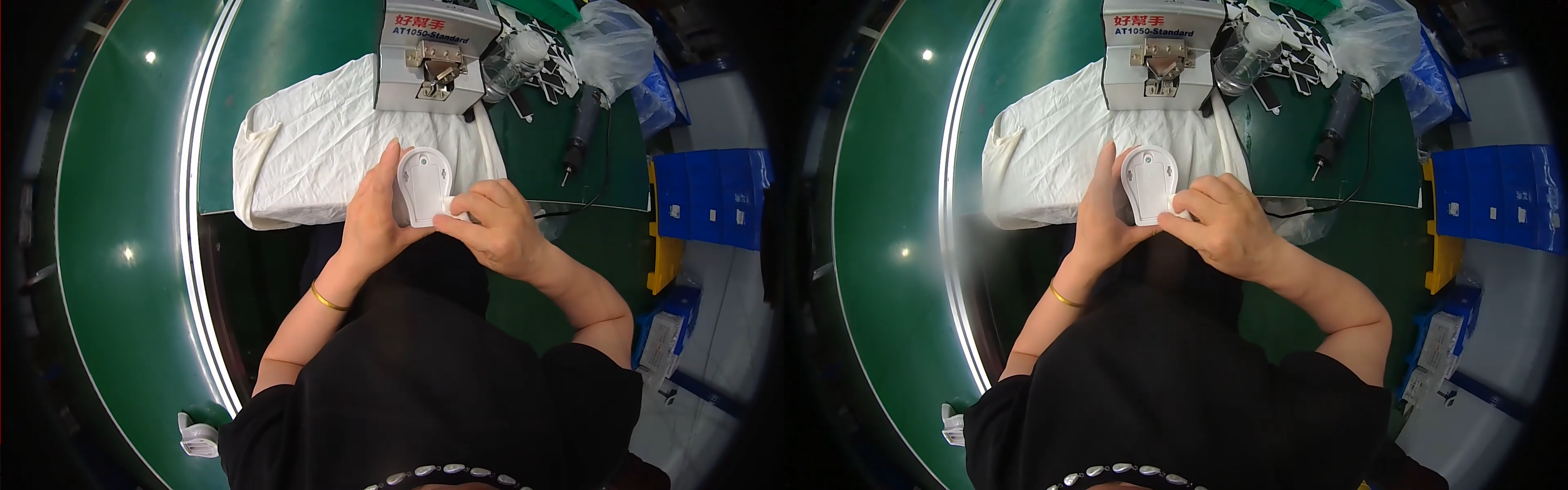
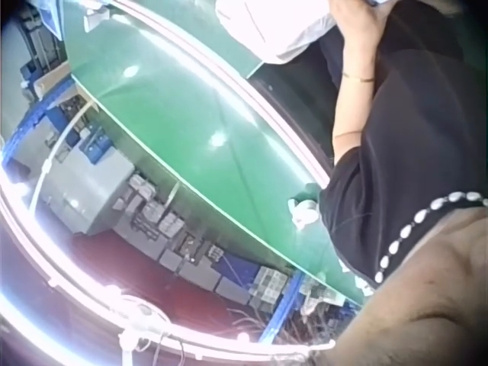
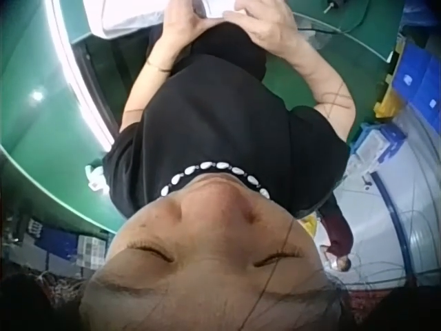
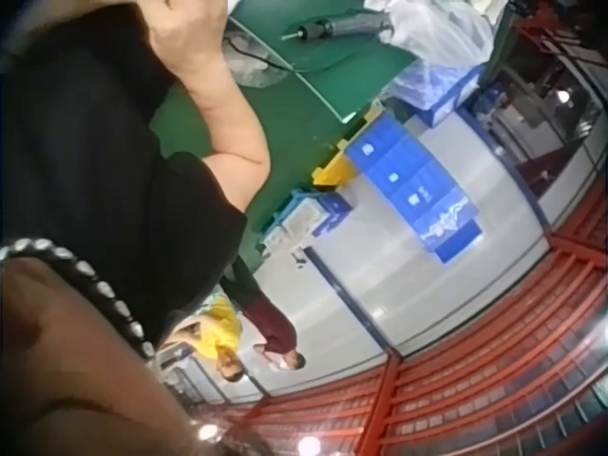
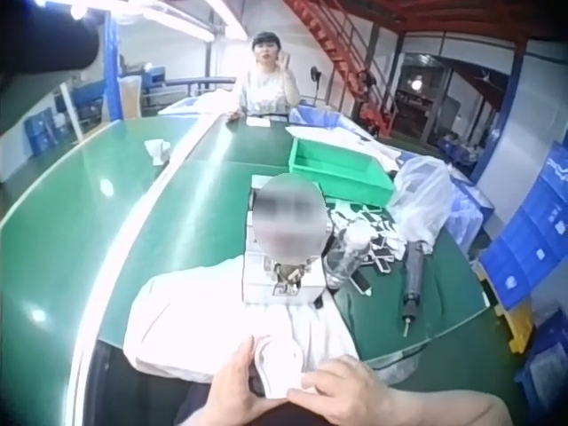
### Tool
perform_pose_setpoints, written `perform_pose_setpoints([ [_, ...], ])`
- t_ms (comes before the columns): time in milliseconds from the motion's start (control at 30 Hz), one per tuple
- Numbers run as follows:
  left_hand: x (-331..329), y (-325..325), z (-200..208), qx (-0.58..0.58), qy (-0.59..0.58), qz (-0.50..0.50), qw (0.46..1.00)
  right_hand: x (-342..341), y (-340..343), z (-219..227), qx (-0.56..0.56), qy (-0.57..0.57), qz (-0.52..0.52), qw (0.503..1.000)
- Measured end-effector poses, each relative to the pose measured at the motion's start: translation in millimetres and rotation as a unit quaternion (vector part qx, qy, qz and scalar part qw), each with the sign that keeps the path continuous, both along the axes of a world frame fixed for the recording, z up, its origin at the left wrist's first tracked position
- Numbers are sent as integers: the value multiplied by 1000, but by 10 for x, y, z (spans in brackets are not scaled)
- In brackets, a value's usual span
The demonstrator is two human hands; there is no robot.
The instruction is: Assemble small electronic components by driving screws into white plastic housings using an electric screwdriver.
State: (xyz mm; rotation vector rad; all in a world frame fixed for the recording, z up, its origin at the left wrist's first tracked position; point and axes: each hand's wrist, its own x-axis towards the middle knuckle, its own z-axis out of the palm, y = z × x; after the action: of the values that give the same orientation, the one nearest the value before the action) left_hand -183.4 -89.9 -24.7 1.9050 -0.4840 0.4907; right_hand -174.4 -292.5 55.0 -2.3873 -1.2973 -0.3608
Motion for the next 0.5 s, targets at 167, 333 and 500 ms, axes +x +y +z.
perform_pose_setpoints([
  [167, -23, 21, 23, -1, 23, 6, 1000, 66, -66, 111, -24, 6, 1, 1000],
  [333, -11, 21, -13, -1, 16, -2, 1000, -43, 155, -76, 57, 64, -14, 996],
  [500, -15, 8, 4, -10, 17, 1, 1000, 41, 216, -203, 155, 87, -107, 978],
])
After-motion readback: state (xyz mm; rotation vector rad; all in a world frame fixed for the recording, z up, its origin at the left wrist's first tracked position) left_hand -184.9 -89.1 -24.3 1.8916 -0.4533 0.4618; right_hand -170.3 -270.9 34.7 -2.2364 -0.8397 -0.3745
